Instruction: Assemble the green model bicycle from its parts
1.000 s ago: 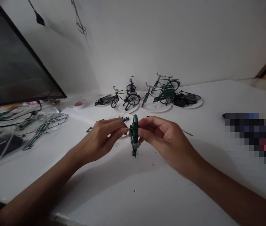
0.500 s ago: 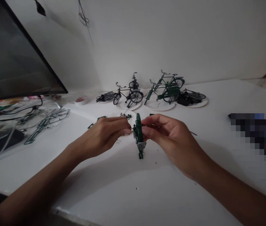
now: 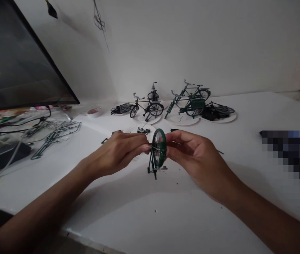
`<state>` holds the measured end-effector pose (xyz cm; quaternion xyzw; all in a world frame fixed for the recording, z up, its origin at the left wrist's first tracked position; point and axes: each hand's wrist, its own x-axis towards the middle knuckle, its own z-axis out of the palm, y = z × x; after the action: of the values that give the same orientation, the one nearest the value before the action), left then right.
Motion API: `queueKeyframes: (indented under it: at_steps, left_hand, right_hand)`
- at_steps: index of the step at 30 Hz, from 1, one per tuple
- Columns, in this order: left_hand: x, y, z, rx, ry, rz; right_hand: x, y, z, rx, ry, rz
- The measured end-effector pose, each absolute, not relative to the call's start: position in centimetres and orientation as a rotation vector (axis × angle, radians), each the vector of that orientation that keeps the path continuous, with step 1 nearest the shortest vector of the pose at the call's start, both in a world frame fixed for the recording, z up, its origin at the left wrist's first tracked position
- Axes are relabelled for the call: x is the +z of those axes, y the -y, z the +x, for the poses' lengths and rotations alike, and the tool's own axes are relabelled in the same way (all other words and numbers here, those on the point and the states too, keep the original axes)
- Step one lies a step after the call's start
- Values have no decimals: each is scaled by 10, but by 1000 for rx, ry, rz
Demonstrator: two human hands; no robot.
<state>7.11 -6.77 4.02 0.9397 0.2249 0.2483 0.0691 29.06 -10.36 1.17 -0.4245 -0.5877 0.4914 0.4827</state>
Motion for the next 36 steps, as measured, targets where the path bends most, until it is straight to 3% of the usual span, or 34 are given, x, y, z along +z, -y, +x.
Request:
queueKeyframes:
  at_steps: [14, 23, 36]
  left_hand:
    - [37, 70, 72, 941, -711, 2659]
    - [42, 70, 69, 801, -742, 2973]
    - [43, 69, 69, 707, -780, 2650]
  right_hand:
    - [14, 103, 287, 1337, 1258, -949]
    - [12, 103, 288, 1291, 1299, -960]
    - [12, 103, 290, 1140, 1409, -1029]
